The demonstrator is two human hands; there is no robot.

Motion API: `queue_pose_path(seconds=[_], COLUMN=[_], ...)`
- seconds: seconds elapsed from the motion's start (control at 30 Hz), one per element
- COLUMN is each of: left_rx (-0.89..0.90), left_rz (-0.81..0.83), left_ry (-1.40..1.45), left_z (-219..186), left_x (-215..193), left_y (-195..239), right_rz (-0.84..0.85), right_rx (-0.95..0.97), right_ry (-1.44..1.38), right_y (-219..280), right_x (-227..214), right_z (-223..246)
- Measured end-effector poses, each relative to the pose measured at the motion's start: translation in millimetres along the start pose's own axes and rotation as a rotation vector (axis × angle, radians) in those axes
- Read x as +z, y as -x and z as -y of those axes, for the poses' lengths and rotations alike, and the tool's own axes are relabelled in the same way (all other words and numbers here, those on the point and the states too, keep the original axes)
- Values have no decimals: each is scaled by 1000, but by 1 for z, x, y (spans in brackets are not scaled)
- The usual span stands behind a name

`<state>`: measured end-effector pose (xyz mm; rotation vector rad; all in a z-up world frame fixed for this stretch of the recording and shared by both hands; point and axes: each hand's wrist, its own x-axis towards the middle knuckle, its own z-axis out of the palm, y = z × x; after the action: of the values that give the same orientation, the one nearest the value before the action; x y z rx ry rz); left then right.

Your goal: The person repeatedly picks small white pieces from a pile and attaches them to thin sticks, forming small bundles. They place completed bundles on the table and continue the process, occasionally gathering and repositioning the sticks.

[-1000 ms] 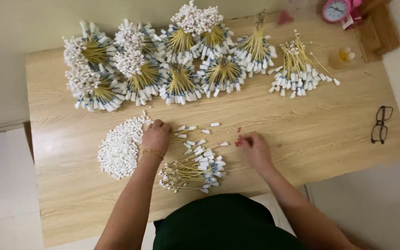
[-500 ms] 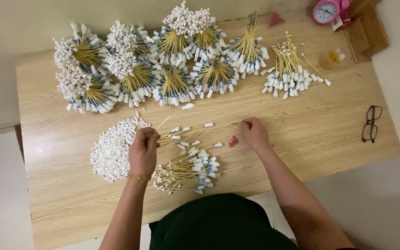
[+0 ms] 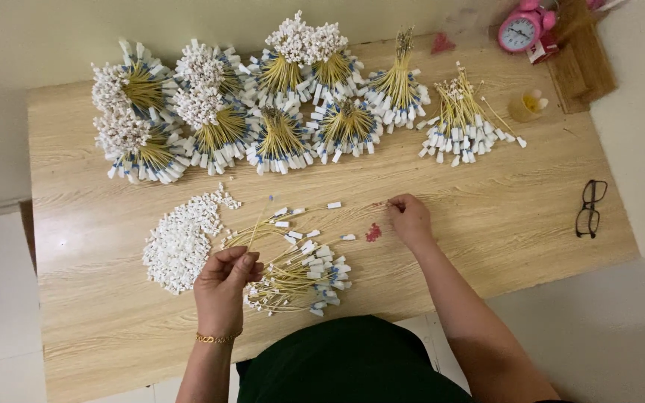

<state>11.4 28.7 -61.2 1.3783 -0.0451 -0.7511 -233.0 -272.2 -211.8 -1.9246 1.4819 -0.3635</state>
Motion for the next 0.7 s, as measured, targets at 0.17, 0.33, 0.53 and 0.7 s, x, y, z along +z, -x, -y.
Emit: queue_pose_path(seconds=[0.17, 0.33, 0.53, 0.7], left_rx=[-33, -30, -67, 29], left_rz=[19, 31, -19, -28], left_ry=[60, 27, 71, 31], left_z=[-5, -5, -5, -16], left_x=[1, 5, 14, 23], left_y=[9, 11, 7, 2], right_rz=[69, 110, 175, 210], right_rx=[-100, -144, -235, -126], right_ry=[109, 217, 525, -11], right_y=[11, 9, 1, 46], right_x=[-13, -9, -16, -53], right_z=[37, 42, 61, 160])
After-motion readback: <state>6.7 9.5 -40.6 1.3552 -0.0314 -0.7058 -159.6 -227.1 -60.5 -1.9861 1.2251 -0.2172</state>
